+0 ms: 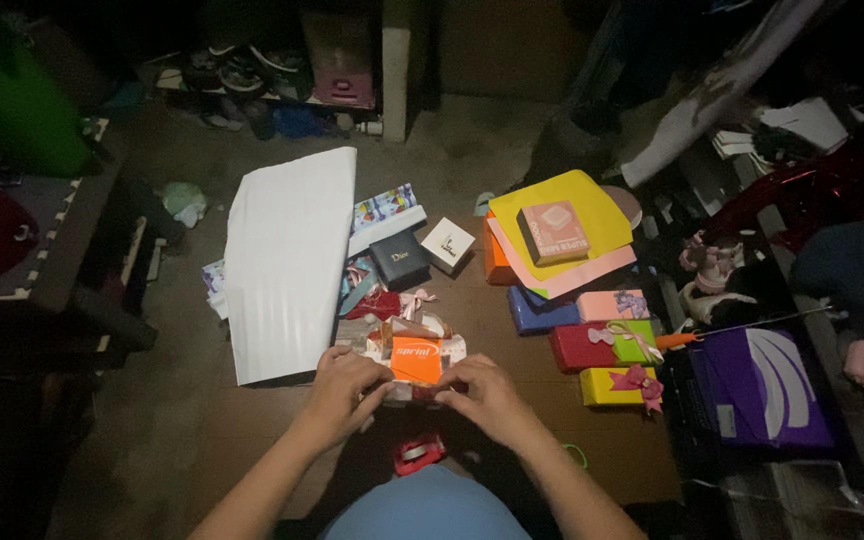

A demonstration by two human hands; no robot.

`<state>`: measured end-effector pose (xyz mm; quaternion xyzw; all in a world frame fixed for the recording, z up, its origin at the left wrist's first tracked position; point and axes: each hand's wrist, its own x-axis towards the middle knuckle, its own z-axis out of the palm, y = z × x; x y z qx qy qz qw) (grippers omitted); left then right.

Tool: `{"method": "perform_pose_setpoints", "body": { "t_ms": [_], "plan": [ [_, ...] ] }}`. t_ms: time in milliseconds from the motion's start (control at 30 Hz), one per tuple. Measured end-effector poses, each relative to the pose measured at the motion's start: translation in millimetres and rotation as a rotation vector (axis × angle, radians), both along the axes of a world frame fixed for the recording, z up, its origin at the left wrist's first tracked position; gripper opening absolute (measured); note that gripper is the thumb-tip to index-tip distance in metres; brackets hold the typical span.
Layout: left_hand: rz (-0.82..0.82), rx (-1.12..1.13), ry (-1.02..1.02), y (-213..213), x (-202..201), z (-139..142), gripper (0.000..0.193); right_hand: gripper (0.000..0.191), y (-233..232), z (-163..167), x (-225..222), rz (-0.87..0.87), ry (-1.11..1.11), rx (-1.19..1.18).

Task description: The person wraps an orange box with printed wrapping paper on a cluttered table. They fold the paper around the box, press the folds flat, and use a tape dispenser to secure the paper, turning the box as they work.

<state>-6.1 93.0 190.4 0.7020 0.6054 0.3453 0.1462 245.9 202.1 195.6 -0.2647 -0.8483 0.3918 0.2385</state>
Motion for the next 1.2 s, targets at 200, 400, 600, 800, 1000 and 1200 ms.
{"method": "perform_pose_setpoints", "body": {
  "t_ms": [200, 400, 600, 800, 1000, 1200],
  "plan": [
    [-0.014, -0.021, 0.000, 2.5, -1.1, 4.2, 0.014, 0.015, 7.7, 6.6, -8.2, 0.031, -0.059, -0.061],
    [0.046, 0.029, -0.030, 4.7, 4.2, 7.3, 0.016, 0.023, 10.7, -10.3, -10.6, -0.118, -0.114, -0.251],
    [0.131, -0.011, -0.065, 9.3, 10.9, 11.8, 0.016, 0.027, 4.6, -38.3, -13.6, -0.247, 0.218, -0.548],
    [0.155, -0.022, -0.113, 11.5, 12.4, 13.3, 0.020, 0.029, -6.5, -48.6, -20.4, -0.344, 0.325, -0.544],
    [0.188, -0.018, -0.131, 11.5, 16.4, 4.0, 0.019, 0.030, -21.9, -38.5, -23.1, -0.470, 0.173, -0.145],
    [0.261, 0.096, -0.223, 10.7, 27.5, -12.7, 0.016, 0.027, -33.9, -43.0, -31.5, -0.561, 0.234, 0.009]
  ]
}}
